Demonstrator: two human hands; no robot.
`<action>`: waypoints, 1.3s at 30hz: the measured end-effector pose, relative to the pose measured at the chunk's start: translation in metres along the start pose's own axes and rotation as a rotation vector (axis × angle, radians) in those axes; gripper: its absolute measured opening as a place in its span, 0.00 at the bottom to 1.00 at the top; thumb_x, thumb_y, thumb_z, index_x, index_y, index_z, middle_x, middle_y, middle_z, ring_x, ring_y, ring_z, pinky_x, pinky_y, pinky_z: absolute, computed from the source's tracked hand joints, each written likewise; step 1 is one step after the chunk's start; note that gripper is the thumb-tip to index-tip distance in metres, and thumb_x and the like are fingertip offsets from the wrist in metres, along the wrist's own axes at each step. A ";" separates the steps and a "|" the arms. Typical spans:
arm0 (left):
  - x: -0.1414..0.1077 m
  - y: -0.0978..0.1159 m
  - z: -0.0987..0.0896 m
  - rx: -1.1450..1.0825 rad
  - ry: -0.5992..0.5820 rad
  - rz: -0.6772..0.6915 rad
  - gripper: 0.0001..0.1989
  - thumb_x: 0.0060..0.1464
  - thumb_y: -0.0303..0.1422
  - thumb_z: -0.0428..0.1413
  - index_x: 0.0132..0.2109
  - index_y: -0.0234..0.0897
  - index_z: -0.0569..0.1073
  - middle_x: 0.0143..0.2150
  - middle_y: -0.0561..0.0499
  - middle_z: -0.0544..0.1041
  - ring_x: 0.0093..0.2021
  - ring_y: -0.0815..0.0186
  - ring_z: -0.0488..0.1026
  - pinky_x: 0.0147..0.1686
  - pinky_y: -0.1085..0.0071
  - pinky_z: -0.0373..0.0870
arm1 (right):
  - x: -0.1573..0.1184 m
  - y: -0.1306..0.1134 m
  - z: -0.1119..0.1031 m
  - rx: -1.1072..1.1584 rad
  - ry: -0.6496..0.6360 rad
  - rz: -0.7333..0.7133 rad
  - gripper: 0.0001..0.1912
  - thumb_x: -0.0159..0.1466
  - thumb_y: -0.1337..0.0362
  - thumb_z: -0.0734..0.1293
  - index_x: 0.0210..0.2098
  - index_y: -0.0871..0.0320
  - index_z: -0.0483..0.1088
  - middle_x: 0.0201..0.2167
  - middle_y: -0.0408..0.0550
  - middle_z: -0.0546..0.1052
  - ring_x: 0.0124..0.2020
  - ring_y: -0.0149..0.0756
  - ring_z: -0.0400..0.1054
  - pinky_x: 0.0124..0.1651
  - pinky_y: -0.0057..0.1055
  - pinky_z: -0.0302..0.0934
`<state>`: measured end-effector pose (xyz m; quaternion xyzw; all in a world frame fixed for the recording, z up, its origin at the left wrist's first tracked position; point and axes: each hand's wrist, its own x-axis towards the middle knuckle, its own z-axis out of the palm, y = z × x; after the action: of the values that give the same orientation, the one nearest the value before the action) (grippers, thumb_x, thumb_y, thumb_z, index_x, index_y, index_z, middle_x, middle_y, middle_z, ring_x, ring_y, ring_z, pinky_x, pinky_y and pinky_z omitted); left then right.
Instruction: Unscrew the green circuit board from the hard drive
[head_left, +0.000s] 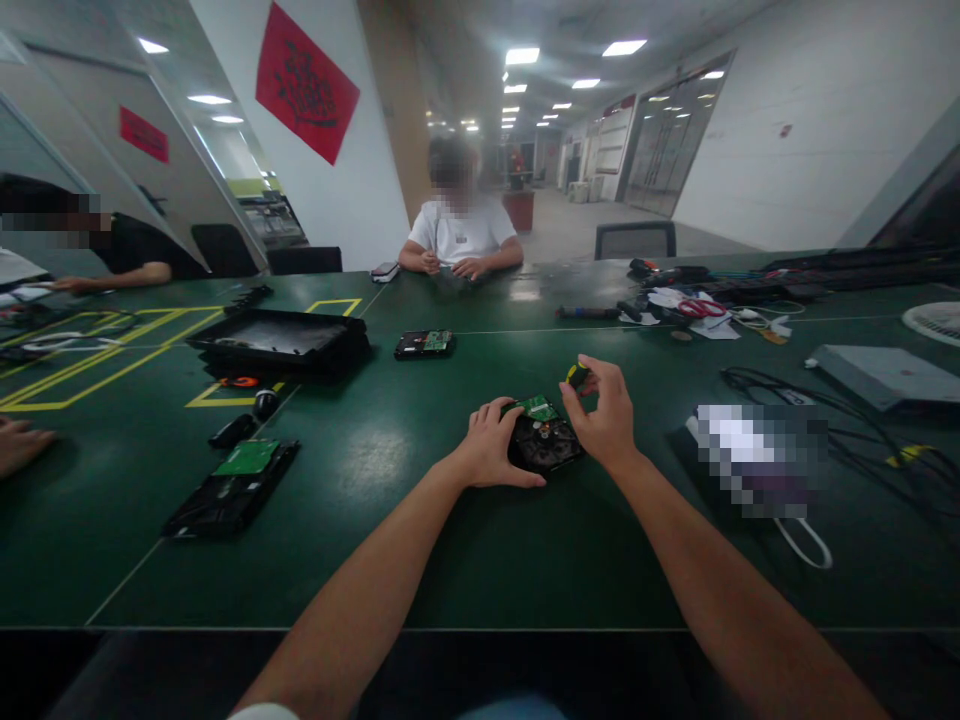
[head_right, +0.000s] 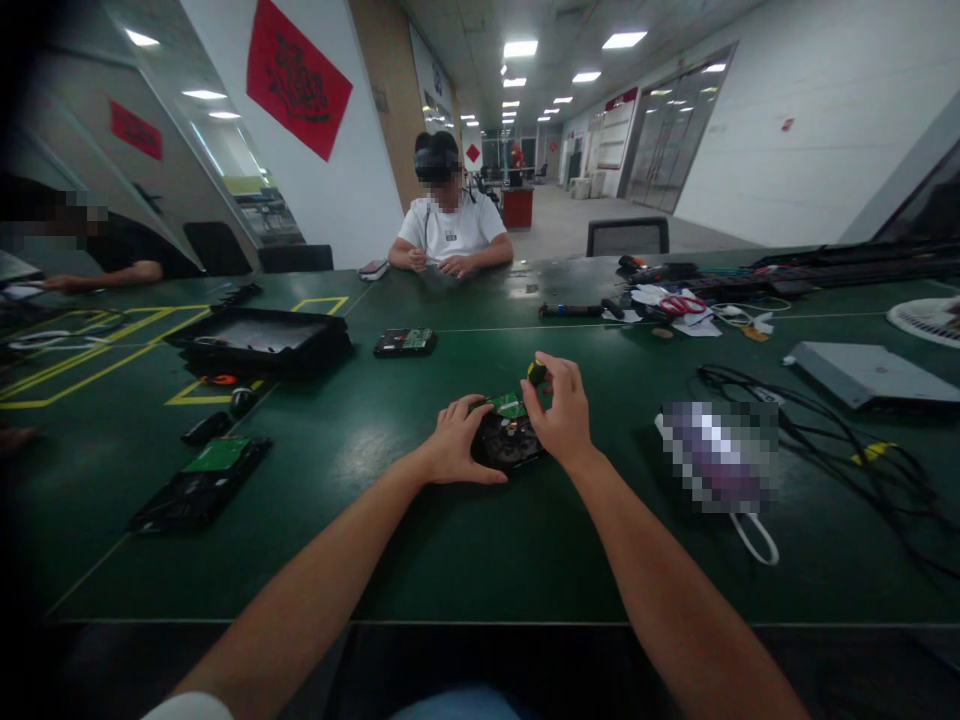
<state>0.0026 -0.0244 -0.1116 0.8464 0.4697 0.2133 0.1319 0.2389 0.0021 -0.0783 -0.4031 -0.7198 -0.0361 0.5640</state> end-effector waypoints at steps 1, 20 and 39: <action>0.000 -0.001 0.000 0.006 0.003 0.004 0.66 0.34 0.69 0.68 0.74 0.41 0.59 0.74 0.35 0.55 0.72 0.34 0.54 0.69 0.38 0.53 | 0.000 0.000 0.000 0.006 -0.009 -0.002 0.25 0.69 0.60 0.69 0.64 0.51 0.64 0.55 0.56 0.74 0.45 0.45 0.75 0.46 0.47 0.77; -0.005 -0.007 -0.007 0.042 0.011 0.046 0.62 0.36 0.67 0.67 0.73 0.41 0.61 0.72 0.36 0.56 0.70 0.34 0.57 0.68 0.38 0.55 | 0.024 -0.008 0.015 0.027 -0.042 -0.055 0.18 0.71 0.61 0.65 0.60 0.52 0.66 0.52 0.55 0.75 0.48 0.47 0.75 0.48 0.48 0.77; -0.023 -0.027 -0.015 -0.046 0.013 0.002 0.68 0.32 0.69 0.69 0.75 0.43 0.59 0.75 0.34 0.50 0.74 0.32 0.51 0.71 0.37 0.53 | 0.009 -0.017 0.027 0.035 0.008 -0.012 0.23 0.70 0.58 0.68 0.63 0.50 0.64 0.54 0.56 0.73 0.49 0.48 0.74 0.49 0.50 0.77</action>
<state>-0.0351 -0.0301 -0.1156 0.8423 0.4644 0.2299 0.1482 0.2072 0.0091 -0.0738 -0.3887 -0.7205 -0.0285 0.5736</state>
